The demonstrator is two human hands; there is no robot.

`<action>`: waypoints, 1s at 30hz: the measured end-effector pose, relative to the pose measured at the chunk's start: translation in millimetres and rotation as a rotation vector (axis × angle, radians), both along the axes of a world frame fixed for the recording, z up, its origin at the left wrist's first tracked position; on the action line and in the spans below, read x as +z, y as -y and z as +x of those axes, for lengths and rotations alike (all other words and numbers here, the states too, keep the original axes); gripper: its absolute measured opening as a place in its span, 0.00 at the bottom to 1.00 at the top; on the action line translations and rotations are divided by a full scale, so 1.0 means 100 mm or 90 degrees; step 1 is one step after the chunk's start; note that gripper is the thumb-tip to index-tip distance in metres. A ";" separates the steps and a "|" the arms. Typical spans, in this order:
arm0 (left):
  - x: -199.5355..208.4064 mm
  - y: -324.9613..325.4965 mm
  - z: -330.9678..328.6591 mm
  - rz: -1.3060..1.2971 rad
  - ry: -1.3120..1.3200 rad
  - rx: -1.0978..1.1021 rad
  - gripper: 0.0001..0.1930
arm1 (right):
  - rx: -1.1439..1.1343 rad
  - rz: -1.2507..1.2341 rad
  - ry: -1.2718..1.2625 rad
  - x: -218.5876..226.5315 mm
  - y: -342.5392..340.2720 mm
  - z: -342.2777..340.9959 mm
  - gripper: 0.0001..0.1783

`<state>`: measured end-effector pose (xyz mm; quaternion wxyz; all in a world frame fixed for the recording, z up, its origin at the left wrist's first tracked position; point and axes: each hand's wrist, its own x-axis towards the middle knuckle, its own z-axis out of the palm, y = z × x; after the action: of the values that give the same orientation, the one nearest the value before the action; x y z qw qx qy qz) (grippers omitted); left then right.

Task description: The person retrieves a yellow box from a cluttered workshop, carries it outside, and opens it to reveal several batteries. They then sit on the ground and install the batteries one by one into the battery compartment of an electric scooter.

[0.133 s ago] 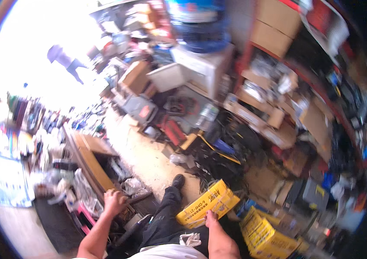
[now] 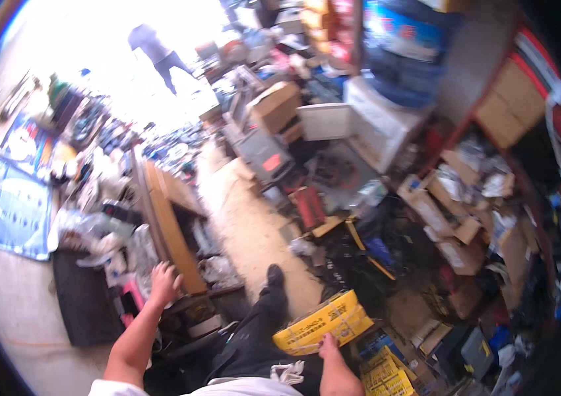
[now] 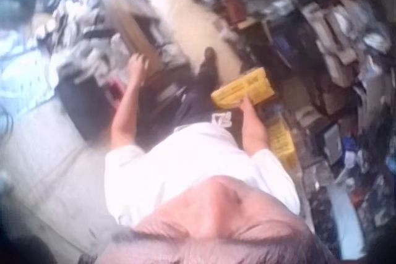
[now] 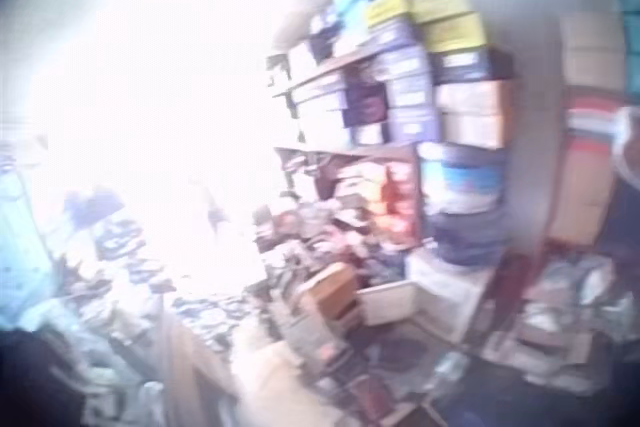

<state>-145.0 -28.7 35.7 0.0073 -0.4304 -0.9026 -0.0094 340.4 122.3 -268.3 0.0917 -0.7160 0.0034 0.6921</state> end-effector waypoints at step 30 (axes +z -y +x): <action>-1.48 0.26 -1.38 -0.079 0.036 0.137 0.22 | 0.847 0.059 0.128 0.35 -0.54 -2.63 0.07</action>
<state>-283.0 -54.9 -112.1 -0.0436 -0.3303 -0.9422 0.0354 77.0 176.2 -233.6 -0.3237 -0.6219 -0.4764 0.5305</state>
